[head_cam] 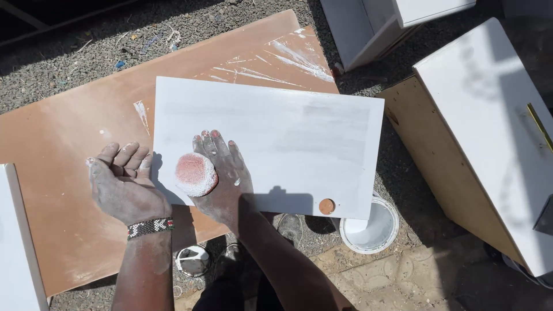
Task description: The person paints a white rectangular wooden board with two circular cutouts using a sponge applicator dipped in a bucket of white paint. They repeatedly apply paint to the board's surface and edges, then place the finished board aside to work on another similar board.
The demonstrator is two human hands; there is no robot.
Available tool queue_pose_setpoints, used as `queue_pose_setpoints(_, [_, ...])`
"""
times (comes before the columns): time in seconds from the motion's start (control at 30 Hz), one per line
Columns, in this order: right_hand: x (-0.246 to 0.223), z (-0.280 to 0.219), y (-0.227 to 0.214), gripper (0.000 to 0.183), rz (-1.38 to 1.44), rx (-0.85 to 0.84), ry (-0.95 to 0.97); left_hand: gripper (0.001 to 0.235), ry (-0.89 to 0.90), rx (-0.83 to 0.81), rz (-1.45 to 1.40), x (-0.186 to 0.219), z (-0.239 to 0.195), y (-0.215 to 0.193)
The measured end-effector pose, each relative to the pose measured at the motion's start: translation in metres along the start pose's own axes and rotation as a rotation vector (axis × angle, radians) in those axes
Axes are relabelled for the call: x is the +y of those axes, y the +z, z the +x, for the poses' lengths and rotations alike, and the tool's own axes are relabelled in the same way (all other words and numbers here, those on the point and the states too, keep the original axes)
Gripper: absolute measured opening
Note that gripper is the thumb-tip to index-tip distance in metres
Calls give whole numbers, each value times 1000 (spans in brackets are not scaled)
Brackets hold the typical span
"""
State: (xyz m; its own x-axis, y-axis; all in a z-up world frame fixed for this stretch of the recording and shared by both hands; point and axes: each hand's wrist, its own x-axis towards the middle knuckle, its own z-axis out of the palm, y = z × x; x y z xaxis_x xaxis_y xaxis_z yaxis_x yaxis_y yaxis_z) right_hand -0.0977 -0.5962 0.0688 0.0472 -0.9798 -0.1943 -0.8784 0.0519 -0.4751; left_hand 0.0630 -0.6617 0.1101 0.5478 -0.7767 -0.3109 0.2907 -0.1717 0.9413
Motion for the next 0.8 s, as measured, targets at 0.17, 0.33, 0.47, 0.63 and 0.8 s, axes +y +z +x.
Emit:
queue_pose_setpoints(0.17, [177, -12, -122, 103, -230, 104, 522, 29, 126, -290, 602, -11, 0, -23])
queue_pose_setpoints(0.33, [344, -31, -105, 97, 941, 1114, 791, 42, -15, -138, 414, -24, 16, -40])
queue_pose_setpoints(0.47, [155, 16, -42, 90, -171, 650, 657, 99, -507, 38, 106, 11, 28, -42])
queue_pose_setpoints(0.63, [-129, 172, 74, 101, 87, 337, 161, 86, -654, 4, -427, -43, 71, -131])
queue_pose_setpoints(0.8, [-136, 156, 69, 109, 238, 335, -90, 84, -605, -51, -433, -15, 81, -121])
